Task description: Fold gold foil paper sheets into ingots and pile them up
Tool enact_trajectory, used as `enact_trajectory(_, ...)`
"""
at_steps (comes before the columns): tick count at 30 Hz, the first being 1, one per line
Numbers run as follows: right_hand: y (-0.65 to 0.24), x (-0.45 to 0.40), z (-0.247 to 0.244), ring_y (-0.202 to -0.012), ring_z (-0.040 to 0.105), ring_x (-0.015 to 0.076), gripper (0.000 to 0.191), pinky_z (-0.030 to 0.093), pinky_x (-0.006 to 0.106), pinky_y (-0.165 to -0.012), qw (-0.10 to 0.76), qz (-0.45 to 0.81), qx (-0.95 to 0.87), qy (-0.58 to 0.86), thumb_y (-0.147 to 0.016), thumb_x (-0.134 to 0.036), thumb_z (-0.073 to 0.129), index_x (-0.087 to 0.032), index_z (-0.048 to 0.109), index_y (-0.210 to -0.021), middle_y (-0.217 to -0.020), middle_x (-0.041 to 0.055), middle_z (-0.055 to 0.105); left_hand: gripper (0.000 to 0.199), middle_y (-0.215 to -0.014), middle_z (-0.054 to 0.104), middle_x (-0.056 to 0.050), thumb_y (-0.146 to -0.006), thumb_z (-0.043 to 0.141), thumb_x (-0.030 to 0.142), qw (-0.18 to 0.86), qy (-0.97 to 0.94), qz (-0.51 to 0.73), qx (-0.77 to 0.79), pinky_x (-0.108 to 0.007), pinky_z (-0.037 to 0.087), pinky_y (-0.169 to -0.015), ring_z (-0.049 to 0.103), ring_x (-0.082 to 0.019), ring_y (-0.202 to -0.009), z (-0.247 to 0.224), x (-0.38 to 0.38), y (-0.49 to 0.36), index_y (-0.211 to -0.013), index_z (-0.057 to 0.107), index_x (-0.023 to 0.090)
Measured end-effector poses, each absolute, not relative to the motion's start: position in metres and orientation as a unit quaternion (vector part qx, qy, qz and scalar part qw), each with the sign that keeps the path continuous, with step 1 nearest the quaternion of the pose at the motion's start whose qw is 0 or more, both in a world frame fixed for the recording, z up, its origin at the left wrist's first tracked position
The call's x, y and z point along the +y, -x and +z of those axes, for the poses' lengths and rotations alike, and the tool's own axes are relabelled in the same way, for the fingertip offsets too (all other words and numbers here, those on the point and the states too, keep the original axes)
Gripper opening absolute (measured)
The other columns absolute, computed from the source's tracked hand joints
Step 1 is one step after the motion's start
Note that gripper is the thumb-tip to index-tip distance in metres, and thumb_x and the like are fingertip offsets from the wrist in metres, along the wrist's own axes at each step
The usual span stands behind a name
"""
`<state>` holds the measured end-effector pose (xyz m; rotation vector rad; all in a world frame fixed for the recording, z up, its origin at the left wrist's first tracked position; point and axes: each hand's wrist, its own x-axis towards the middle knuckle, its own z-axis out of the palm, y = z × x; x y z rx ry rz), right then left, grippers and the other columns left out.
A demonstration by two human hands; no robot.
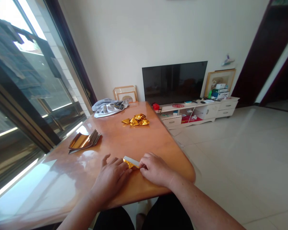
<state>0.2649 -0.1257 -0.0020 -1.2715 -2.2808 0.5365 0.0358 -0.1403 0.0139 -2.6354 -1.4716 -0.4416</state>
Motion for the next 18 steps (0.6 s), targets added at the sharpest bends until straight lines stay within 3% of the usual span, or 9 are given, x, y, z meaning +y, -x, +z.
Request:
enact_trajectory(10, -0.2608, -0.1248, -0.0066, -0.083, 0.059, 0.0155, 0.016, 0.041, 0.025, -0.072, 0.256, 0.184, -0.811, 0.493, -0.081, -0.01, 0.057, -0.021, 0.068, -0.083, -0.088, 0.0015, 0.066, 0.031, -0.089, 0.066, -0.003, -0.1, 0.044, 0.036, 0.011, 0.846, -0.154, -0.511, -0.05, 0.026, -0.105, 0.058, -0.023, -0.093, 0.0119, -0.1351, -0.0378, -0.082, 0.067, 0.024)
enact_trajectory(18, -0.2571, -0.1225, -0.0059, -0.075, 0.057, 0.0148, 0.014, 0.038, 0.025, -0.066, 0.249, 0.167, -0.808, 0.507, -0.088, -0.022, 0.06, -0.021, 0.067, -0.076, -0.081, 0.0018, 0.065, 0.028, -0.087, 0.066, -0.003, -0.096, 0.049, 0.033, 0.005, 0.832, -0.158, -0.531, -0.042, 0.033, -0.092, 0.059, -0.022, -0.087, 0.0081, -0.1304, -0.0387, -0.076, 0.067, 0.025)
